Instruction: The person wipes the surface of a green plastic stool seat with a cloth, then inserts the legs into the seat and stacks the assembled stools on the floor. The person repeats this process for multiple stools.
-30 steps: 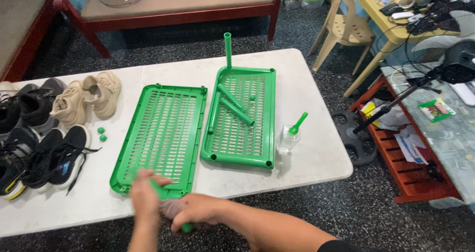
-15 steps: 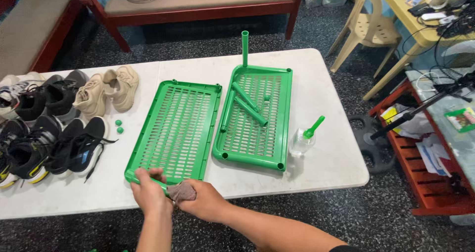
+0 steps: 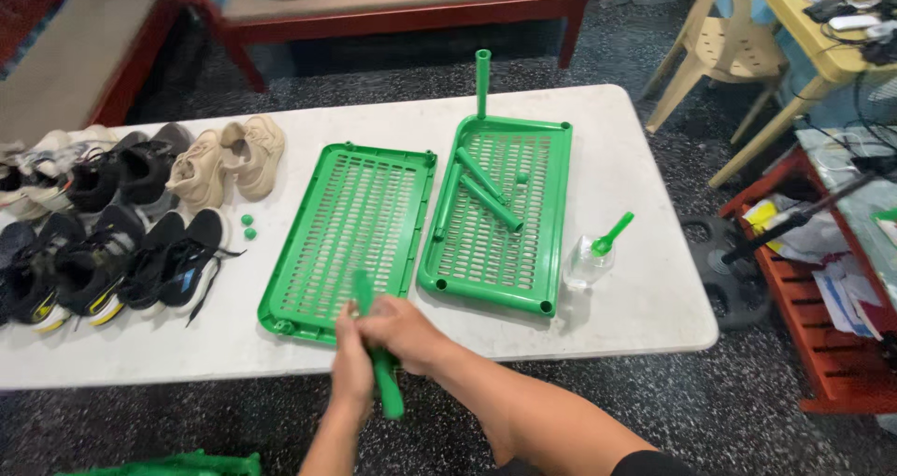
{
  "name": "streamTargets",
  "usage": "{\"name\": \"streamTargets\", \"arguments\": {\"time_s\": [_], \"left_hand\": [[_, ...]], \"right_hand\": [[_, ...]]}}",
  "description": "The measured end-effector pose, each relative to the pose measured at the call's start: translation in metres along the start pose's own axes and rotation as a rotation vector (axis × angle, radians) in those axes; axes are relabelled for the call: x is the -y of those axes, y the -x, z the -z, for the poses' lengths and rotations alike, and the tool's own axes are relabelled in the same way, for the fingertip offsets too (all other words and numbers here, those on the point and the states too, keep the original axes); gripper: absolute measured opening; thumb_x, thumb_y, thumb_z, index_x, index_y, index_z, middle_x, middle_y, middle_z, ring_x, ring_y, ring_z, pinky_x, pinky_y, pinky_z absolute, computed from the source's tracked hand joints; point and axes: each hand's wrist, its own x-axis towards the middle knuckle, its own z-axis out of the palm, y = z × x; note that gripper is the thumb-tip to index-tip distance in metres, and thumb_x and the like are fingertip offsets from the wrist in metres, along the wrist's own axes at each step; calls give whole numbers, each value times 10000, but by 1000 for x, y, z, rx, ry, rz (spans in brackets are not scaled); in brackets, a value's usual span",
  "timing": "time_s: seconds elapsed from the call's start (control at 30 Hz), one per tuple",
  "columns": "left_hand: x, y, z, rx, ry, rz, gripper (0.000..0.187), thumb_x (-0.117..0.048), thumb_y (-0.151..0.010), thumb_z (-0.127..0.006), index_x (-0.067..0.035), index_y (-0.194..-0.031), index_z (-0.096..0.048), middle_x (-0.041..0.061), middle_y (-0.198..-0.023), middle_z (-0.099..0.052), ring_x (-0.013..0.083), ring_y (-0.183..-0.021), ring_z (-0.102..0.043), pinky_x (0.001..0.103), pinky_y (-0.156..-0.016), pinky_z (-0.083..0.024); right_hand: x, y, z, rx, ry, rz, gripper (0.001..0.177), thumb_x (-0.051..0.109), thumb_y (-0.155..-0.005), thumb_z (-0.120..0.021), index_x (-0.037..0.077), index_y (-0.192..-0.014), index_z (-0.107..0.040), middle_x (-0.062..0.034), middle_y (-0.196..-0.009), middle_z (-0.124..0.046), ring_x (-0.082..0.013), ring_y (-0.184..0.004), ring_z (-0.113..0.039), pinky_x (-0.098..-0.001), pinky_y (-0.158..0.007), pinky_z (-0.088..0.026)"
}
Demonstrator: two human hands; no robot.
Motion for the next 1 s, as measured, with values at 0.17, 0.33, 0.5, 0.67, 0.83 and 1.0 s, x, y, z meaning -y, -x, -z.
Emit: {"name": "streamTargets", "arguments": {"time_s": [0.17, 0.33, 0.5, 0.67, 0.83, 1.0], "left_hand": [[38, 20, -7, -39, -526, -279, 511, -461, -1061, -390, -30, -1301, -523, 192, -970, -652, 319, -881, -646, 465, -804, -507], [43, 29, 14, 93, -418, -314, 561, -496, -1081, -363, -28, -991, -658, 18, -610, -629, 175, -521, -587, 352, -511, -453], [17, 54, 72, 428, 207, 226, 553, -534, -1062, -352, -41, -970, -586, -5, -542, -471, 95, -382, -333, 271, -405, -324], [-1, 72, 80, 220, 387, 186, 551, -556, -1052, -378, -56, -941, -581, 4, -534, -460, 124, -377, -343, 297, -416, -356], [14, 83, 118, -19, 8, 81, 628, -572, -1045, -362, -16, -913, -622, 49, -634, -615, 155, -491, -565, 327, -493, -471], [25, 89, 163, -456, -221, -340, 417, -441, -990, -572, -36, -1030, -667, 82, -890, -750, 178, -817, -698, 334, -758, -551]], "right_hand": [[-2, -28, 9, -338, 61, 266, 259, 209, -905, -665, -36, -834, -708, -66, -746, -667, -152, -698, -599, -308, -650, -502], [8, -35, -3, -384, -95, 140, 169, 200, -874, -651, 42, -814, -642, -52, -679, -632, -200, -623, -589, -397, -589, -496], [35, -30, -27, -84, -431, -39, 290, 307, -970, -632, 111, -799, -502, -53, -725, -565, -196, -668, -613, -374, -646, -558], [16, 20, -97, 145, -225, -116, 517, 586, -950, -447, 104, -901, -627, -80, -770, -659, -157, -478, -480, -288, -370, -352], [-22, 14, -121, 185, 131, -58, 441, 439, -999, -535, 13, -1019, -646, -96, -863, -659, -153, -731, -607, -306, -682, -508], [-48, 9, -145, 274, 299, 17, 371, 319, -994, -600, -30, -1096, -672, -66, -874, -635, -135, -766, -564, -293, -705, -489]]}}
